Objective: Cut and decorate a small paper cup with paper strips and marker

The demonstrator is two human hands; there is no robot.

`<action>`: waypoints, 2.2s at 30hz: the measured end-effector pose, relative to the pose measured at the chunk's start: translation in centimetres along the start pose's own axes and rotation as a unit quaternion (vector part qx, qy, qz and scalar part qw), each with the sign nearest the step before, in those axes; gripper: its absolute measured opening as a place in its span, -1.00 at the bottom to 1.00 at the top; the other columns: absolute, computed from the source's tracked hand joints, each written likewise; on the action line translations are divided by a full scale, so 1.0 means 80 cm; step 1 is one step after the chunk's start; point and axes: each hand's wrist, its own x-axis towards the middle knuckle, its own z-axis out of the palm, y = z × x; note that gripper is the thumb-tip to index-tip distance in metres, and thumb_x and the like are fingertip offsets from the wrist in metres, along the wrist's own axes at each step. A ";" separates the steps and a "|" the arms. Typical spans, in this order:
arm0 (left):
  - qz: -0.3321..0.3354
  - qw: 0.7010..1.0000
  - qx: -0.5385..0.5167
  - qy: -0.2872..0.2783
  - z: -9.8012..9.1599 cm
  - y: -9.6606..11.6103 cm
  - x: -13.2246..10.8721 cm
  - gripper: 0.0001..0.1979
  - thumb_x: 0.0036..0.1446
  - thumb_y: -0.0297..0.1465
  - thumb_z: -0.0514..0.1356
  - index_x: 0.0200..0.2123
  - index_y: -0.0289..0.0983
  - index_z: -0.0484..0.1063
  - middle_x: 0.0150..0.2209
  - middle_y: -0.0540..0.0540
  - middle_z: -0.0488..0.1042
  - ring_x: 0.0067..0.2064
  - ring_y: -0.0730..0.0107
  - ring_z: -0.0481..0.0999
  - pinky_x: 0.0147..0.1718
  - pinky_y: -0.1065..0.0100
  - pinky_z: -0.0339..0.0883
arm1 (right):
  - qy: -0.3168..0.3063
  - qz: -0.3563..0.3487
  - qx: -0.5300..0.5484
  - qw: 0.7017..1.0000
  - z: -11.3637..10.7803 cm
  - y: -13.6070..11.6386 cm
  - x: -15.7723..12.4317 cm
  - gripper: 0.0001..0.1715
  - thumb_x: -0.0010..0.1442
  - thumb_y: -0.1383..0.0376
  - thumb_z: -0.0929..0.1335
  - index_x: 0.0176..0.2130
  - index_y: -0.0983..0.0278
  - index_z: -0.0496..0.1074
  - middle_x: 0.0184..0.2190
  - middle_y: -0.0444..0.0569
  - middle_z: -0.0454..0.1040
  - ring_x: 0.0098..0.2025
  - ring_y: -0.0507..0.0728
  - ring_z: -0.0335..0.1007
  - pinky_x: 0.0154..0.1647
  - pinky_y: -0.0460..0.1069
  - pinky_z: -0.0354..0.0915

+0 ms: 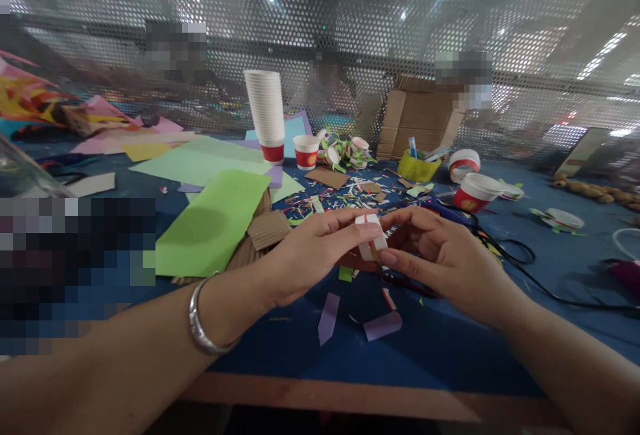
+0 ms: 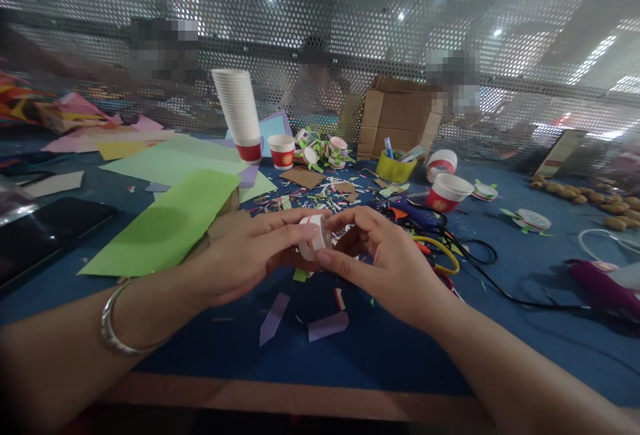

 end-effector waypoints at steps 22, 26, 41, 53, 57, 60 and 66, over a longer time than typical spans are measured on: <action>-0.052 0.996 0.071 -0.008 0.002 0.001 -0.005 -0.82 0.21 -0.28 0.25 -0.32 -0.28 0.54 -0.33 -0.03 0.54 -0.28 0.43 0.53 -0.23 0.39 0.51 | -0.006 -0.058 -0.044 0.997 -0.002 -0.008 -0.007 -0.58 0.23 0.16 0.51 0.05 0.12 0.44 -0.14 -0.08 0.58 -0.20 0.09 0.57 -0.20 -0.03 0.49; -0.020 0.991 0.130 -0.011 0.004 0.004 -0.007 -0.86 0.22 -0.34 0.21 -0.29 -0.26 0.53 -0.33 -0.02 0.52 -0.28 0.43 0.53 -0.24 0.42 0.50 | -0.006 -0.092 -0.069 0.993 -0.002 -0.005 -0.008 -0.56 0.22 0.22 0.52 0.06 0.08 0.43 -0.07 -0.09 0.56 -0.13 0.12 0.56 -0.17 -0.02 0.50; 0.084 0.934 0.347 0.013 0.003 0.004 -0.016 -0.68 0.21 -0.34 0.11 -0.06 -0.21 0.59 -0.28 -0.04 0.59 -0.27 0.27 0.53 -0.28 0.35 0.40 | 0.022 -0.150 -0.143 0.978 0.005 -0.002 -0.006 -0.60 0.23 0.17 0.50 0.03 0.14 0.42 -0.08 -0.03 0.52 -0.07 0.21 0.53 -0.07 0.09 0.46; 0.057 0.927 0.369 0.023 0.008 0.006 -0.027 -0.44 0.33 -0.28 0.05 0.37 -0.19 0.28 -0.22 -0.07 0.61 -0.29 0.30 0.53 -0.32 0.35 0.37 | 0.043 -0.154 -0.127 0.979 0.007 -0.005 -0.008 -0.62 0.21 0.14 0.53 -0.04 0.14 0.41 -0.15 -0.03 0.52 -0.13 0.19 0.52 -0.12 0.08 0.46; 0.004 0.984 0.172 -0.039 0.008 0.002 -0.022 -0.53 0.42 -0.22 -0.09 -0.02 -0.26 0.58 -0.19 -0.15 0.62 -0.24 0.25 0.58 -0.22 0.29 0.45 | 0.047 -0.156 -0.106 0.981 0.006 -0.008 -0.011 -0.60 0.21 0.11 0.52 -0.02 0.13 0.42 -0.10 -0.04 0.52 -0.14 0.16 0.53 -0.15 0.04 0.46; -0.010 0.998 0.044 -0.034 0.005 -0.005 -0.012 -0.63 0.37 -0.23 0.04 -0.21 -0.27 0.61 -0.18 -0.13 0.58 -0.23 0.29 0.57 -0.20 0.30 0.48 | 0.051 -0.148 -0.110 0.981 0.004 -0.009 -0.012 -0.59 0.22 0.10 0.52 0.01 0.12 0.44 -0.06 -0.06 0.54 -0.09 0.16 0.54 -0.06 0.06 0.45; -0.051 0.994 -0.095 -0.018 0.010 0.004 -0.006 -0.76 0.34 -0.30 0.18 -0.18 -0.28 0.63 -0.21 -0.11 0.60 -0.15 0.33 0.55 -0.18 0.35 0.53 | 0.065 -0.126 -0.104 0.984 0.001 -0.012 -0.012 -0.63 0.25 0.10 0.50 0.00 0.14 0.47 -0.12 -0.06 0.56 -0.16 0.15 0.55 -0.14 0.04 0.46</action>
